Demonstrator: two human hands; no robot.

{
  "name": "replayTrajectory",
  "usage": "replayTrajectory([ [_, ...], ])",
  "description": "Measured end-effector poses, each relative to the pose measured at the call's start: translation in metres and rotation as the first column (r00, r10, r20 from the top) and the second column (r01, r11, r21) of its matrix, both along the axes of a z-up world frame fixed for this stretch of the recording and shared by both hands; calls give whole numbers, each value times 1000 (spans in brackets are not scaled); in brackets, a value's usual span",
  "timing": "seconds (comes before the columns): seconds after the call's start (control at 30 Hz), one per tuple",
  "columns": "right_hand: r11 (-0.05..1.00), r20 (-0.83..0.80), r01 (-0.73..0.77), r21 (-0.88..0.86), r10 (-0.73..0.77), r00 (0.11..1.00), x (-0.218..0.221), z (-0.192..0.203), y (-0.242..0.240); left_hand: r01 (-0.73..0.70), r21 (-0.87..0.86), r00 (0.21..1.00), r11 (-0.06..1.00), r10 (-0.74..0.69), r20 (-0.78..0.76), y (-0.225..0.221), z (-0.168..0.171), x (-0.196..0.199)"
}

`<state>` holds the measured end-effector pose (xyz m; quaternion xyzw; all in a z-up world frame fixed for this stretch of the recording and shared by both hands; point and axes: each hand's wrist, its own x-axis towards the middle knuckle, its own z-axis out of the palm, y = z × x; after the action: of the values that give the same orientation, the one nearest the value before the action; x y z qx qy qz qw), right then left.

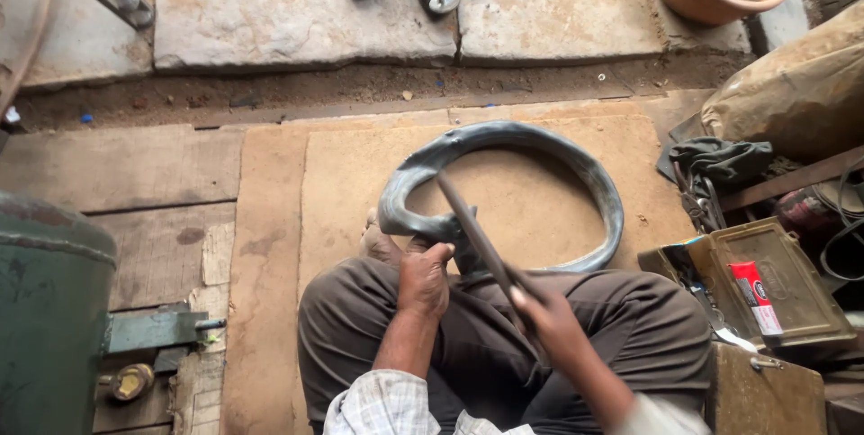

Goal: Using a metal file to roughen the surface of a motorcycle inner tube in preparation for applying a patch.

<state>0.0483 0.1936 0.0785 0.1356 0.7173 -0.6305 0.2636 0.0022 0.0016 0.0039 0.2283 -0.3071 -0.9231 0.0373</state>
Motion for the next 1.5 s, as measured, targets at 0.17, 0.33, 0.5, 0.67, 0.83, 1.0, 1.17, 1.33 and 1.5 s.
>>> replayTrajectory([
  [0.17,997,54,36,-73,-33,998,29,-20,-1,-1,13,1000,1000,1,-2,4,-24,-6],
  [0.33,991,-153,1,-134,-22,988,-38,-17,-62,36,-18,995,999,-38,-94,-1,-29,-2],
  [0.5,987,-186,85,-139,-110,976,-62,-20,-59,52,-8,997,999,-52,-63,-1,1,4],
  [0.67,1000,-20,4,-30,-5,1000,15,-11,9,16,18,1000,1000,-15,-7,2,-5,0],
  [0.83,993,132,66,-97,-53,990,24,-22,1,60,4,998,998,-60,-1,4,-20,0],
  [1.0,996,-197,-43,-83,25,980,-55,-38,-51,101,-4,995,995,-101,-27,-4,7,1],
  [1.17,981,-142,131,-144,-151,978,-78,-38,-35,74,-45,994,996,-78,-75,-3,10,4],
  [1.33,980,-137,171,-101,-183,973,-72,-80,16,84,-6,996,996,-84,-24,-3,10,0],
  [1.5,980,-260,198,-34,-200,945,-65,-100,16,9,-3,998,1000,-9,56,-4,13,-3],
])
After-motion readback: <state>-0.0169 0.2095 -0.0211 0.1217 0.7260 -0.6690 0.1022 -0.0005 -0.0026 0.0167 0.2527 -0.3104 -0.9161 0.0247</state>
